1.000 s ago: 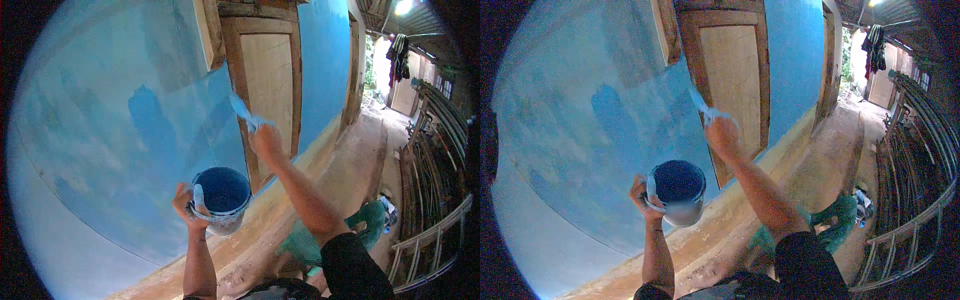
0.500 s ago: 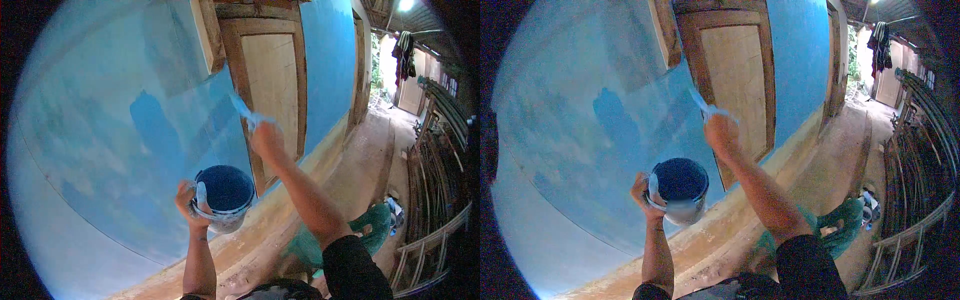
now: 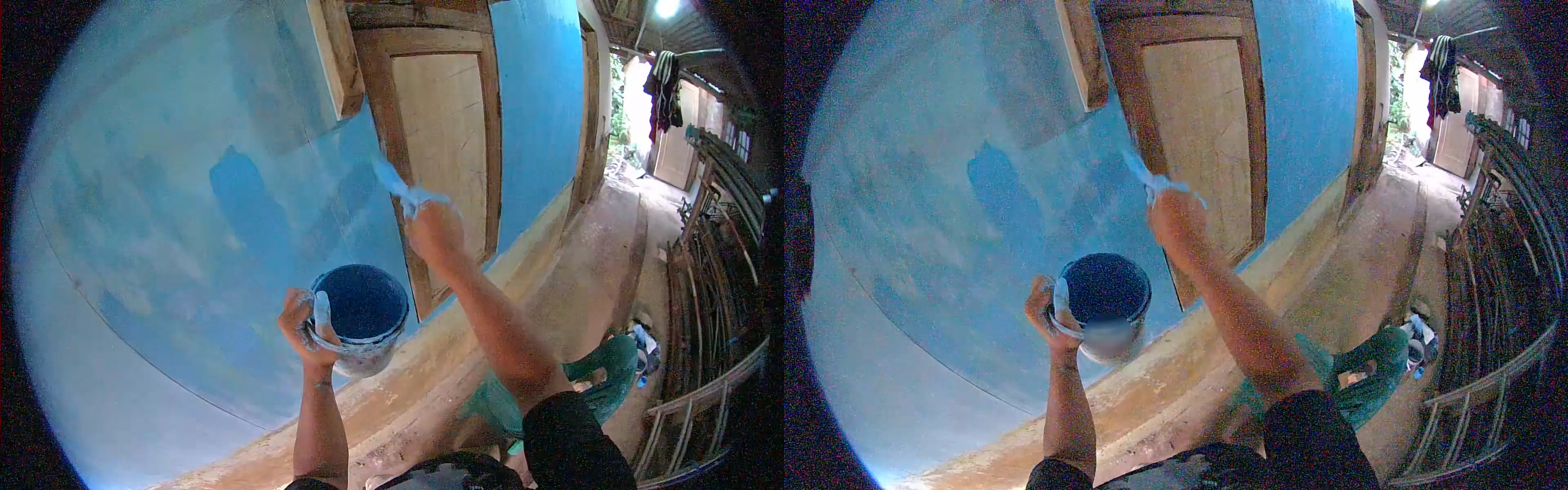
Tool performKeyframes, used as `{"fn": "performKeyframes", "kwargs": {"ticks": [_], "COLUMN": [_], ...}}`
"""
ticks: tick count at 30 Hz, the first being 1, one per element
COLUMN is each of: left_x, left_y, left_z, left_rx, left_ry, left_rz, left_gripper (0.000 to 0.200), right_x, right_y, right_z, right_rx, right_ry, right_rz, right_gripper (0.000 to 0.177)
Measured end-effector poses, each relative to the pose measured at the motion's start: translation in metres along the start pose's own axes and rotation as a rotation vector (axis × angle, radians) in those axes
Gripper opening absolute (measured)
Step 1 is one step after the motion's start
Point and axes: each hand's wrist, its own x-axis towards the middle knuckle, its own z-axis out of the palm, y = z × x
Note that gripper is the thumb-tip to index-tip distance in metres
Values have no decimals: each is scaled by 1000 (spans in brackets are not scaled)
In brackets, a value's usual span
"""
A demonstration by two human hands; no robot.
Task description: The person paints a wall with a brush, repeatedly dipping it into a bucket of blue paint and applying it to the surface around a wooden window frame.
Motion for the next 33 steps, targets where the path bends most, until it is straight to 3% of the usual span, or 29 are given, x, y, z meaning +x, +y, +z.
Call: {"fn": "performKeyframes", "kwargs": {"ticks": [3, 5, 9, 11, 12, 16, 18, 20, 22, 25, 27, 28, 30, 33], "left_x": [3, 6, 3, 10, 19, 23, 33, 35, 31, 26, 35, 39, 47, 43], "left_y": [0, 0, -2, -1, -6, -6, -1, -9, -12, -8, -5, -3, 0, -2], "left_z": [-3, -13, -9, -10, -21, -12, 0, -5, -7, -6, -4, -6, -11, -8], "left_rx": [-142, -48, 238, -28, 22, 114, 67, 2, -62, 53, 157, 158, -80, 15], "left_ry": [14, -154, 7, -16, -166, -152, -15, -65, -115, -27, -16, -17, -206, -119], "left_rz": [29, 43, 139, 27, 42, 24, 62, 80, 85, 36, 173, 172, 85, 26], "left_gripper": [14, 17, 24, 28, 32, 33, 31, 31, 31, 41, 31, 31, 30, 29], "right_x": [-43, -67, -49, -19, -2, 55, 63, 61, 45, 48, 68, 77, 93, 85], "right_y": [38, 47, 34, 2, -5, -26, -28, -23, -19, -13, -20, -22, -30, -30], "right_z": [58, 54, 0, -45, -51, -57, -38, -22, -18, -46, -64, -72, -79, -54], "right_rx": [-122, -74, -100, -61, -32, 83, 33, -20, -9, -53, -21, 11, 27, 32], "right_ry": [-95, -175, -268, -159, -76, 165, 166, 163, 12, -97, -14, 62, 124, 181], "right_rz": [0, 37, 42, -15, -10, -99, -88, -78, -70, -58, -82, -101, -112, -138], "right_gripper": [18, 15, 15, 15, 17, 19, 19, 18, 17, 14, 13, 12, 12, 14]}}
